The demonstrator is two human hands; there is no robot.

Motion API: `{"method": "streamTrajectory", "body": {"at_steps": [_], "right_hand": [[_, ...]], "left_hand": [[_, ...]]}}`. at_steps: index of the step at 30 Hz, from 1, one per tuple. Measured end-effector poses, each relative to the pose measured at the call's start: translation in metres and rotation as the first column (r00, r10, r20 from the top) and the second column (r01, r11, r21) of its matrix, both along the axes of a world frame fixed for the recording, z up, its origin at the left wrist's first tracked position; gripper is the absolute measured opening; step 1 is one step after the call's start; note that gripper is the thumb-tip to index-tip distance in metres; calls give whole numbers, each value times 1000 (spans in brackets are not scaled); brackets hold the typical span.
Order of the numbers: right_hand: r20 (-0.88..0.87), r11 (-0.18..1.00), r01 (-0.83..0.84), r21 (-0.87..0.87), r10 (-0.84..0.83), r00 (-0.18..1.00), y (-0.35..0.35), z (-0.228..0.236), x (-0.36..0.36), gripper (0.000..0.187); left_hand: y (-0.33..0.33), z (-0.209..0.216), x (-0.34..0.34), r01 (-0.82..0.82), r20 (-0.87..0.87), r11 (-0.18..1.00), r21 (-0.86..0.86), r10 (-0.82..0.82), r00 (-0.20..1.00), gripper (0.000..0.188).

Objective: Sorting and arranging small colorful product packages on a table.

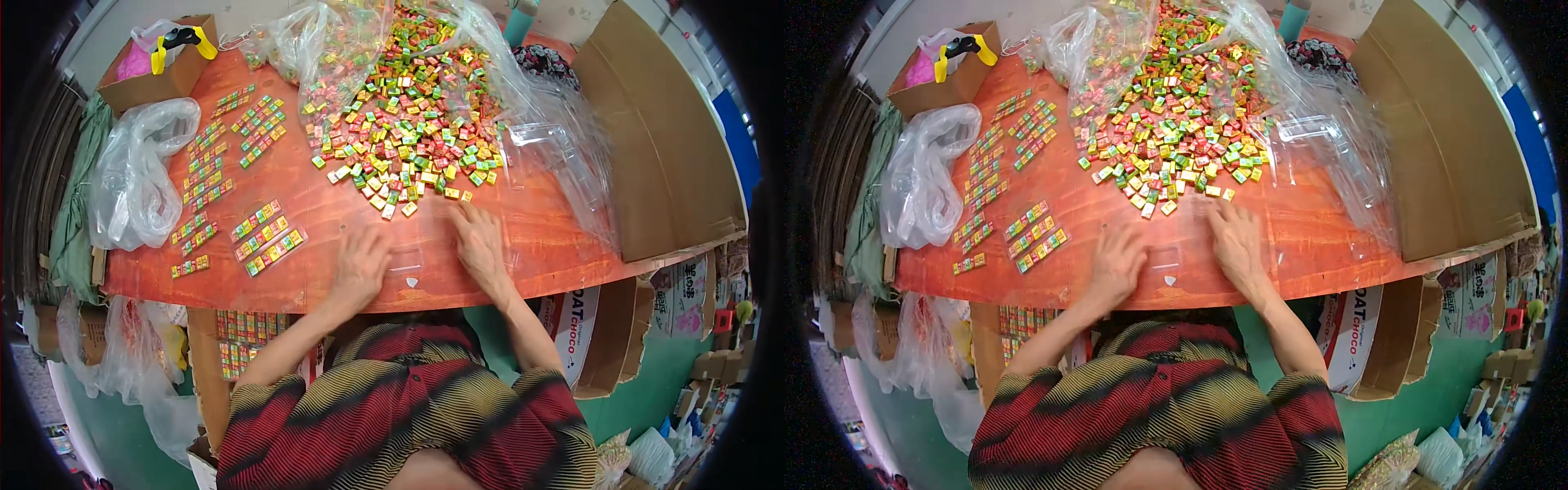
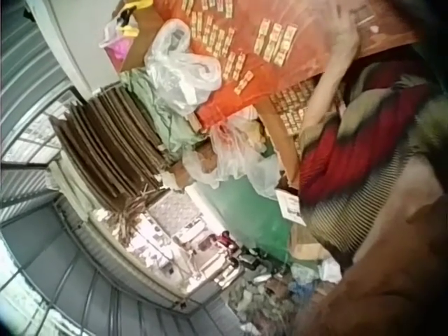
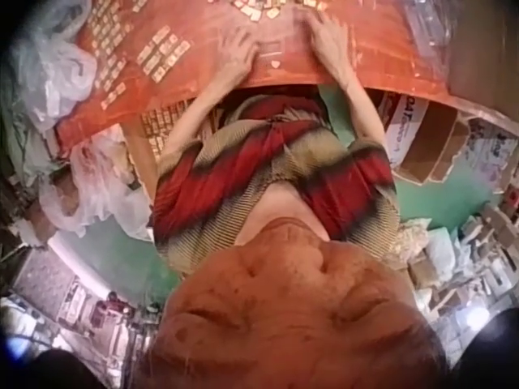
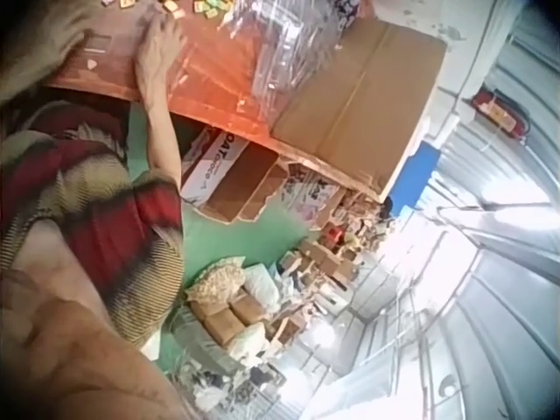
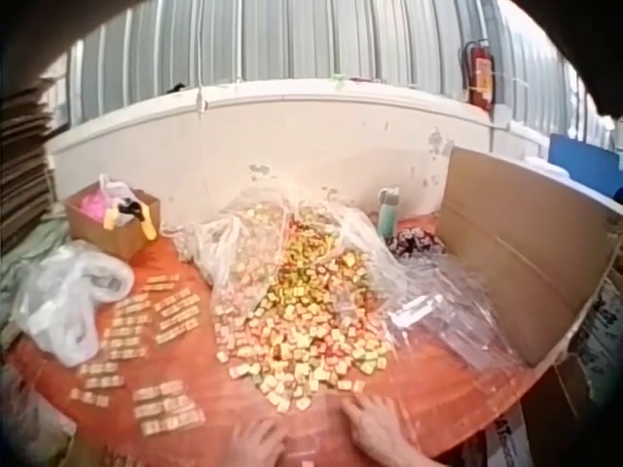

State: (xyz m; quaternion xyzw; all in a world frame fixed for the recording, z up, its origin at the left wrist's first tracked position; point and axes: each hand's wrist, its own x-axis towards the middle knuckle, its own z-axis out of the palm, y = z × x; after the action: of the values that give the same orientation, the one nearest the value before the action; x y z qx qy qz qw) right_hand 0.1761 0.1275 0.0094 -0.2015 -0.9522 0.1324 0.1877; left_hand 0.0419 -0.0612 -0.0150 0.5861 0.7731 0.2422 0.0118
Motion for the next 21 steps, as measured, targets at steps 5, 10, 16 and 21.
{"method": "streamTrajectory", "body": {"at_steps": [5,10,16,21], "right_hand": [[-69,952,-298,77,303,950,-14,-5,-76,36],[-47,955,-286,80,290,956,11,-18,-109,32],[-34,940,-219,263,236,971,18,-26,-100,29],[-121,958,-150,243,183,976,7,-16,-76,28]], "left_hand": [[49,4,-53,-181,-174,983,32,183,968,39],[68,-15,-85,-134,-135,986,95,146,980,40],[65,-14,-63,-78,-31,987,139,83,996,43],[33,-6,-57,-109,196,973,203,69,978,36]]}}
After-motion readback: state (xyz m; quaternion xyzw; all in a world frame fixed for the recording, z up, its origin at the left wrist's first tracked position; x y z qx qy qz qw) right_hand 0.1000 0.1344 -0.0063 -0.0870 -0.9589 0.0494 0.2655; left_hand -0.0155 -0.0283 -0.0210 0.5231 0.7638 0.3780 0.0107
